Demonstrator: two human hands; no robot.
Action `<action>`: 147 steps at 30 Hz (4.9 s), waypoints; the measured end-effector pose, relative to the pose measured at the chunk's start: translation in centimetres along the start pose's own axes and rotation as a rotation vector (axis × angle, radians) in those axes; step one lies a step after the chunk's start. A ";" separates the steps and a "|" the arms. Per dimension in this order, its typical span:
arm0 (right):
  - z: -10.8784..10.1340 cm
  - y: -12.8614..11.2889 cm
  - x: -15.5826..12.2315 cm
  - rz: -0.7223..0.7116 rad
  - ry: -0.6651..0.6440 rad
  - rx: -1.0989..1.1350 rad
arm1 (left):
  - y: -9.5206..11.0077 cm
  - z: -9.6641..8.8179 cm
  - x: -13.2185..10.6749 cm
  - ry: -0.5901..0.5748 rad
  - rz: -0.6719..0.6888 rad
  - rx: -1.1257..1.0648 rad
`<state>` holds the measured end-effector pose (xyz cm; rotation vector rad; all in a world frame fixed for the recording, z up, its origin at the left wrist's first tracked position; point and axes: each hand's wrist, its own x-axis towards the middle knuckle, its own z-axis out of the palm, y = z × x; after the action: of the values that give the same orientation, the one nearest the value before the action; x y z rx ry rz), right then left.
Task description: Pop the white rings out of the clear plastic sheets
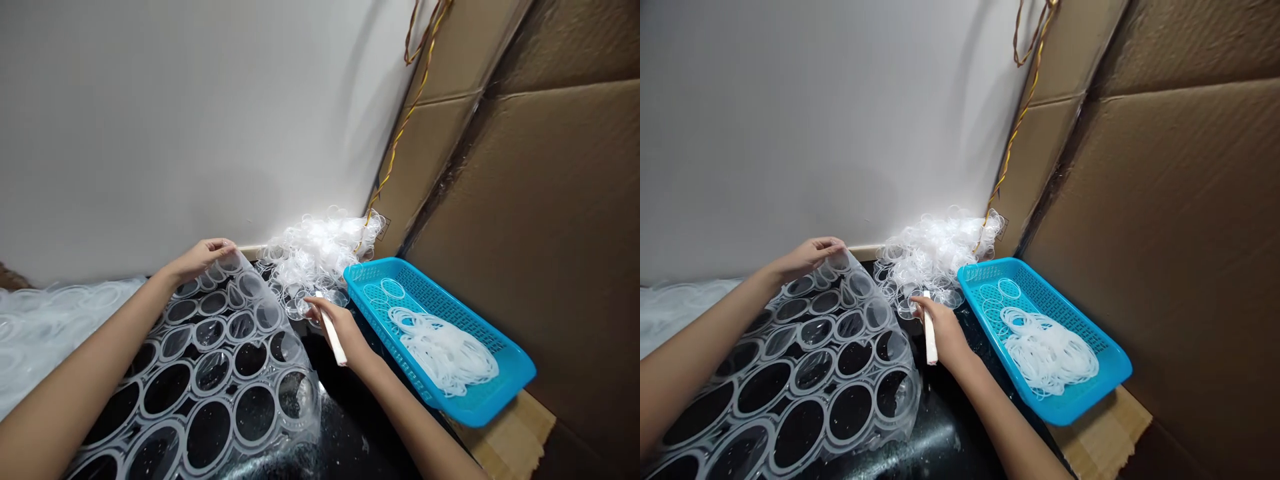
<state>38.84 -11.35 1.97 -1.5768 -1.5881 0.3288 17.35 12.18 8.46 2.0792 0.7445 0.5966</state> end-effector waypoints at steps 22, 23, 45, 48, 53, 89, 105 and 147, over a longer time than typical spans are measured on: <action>0.9 0.1 11.8 0.018 -0.047 -0.879 | 1.5 -2.1 -2.1 -0.113 0.048 0.106; -0.1 -0.3 12.2 0.073 0.012 -0.893 | 1.7 -1.6 -1.4 -0.109 0.054 0.139; 4.2 -2.3 3.6 -0.006 -0.298 -0.724 | 1.3 11.9 -11.0 -0.235 0.354 0.868; 3.9 -1.8 3.7 0.009 -0.291 -0.700 | 0.6 12.7 -11.4 -0.198 0.380 0.895; 4.3 -1.5 3.5 -0.085 -0.336 -0.665 | -0.7 13.7 -12.0 -0.108 0.480 1.013; 6.3 -1.8 2.5 0.102 -0.189 0.110 | -0.4 14.4 -12.8 0.067 0.577 1.058; 7.2 -1.6 2.0 -0.428 -0.183 -0.448 | -0.5 14.3 -12.7 -0.025 0.522 1.005; 9.5 -4.1 3.8 0.113 -0.321 0.210 | -2.1 10.9 -16.1 0.048 0.336 1.070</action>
<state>29.89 -5.05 0.56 -1.5065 -1.6424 0.8175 12.25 -3.75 -1.58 3.2301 0.8434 0.4597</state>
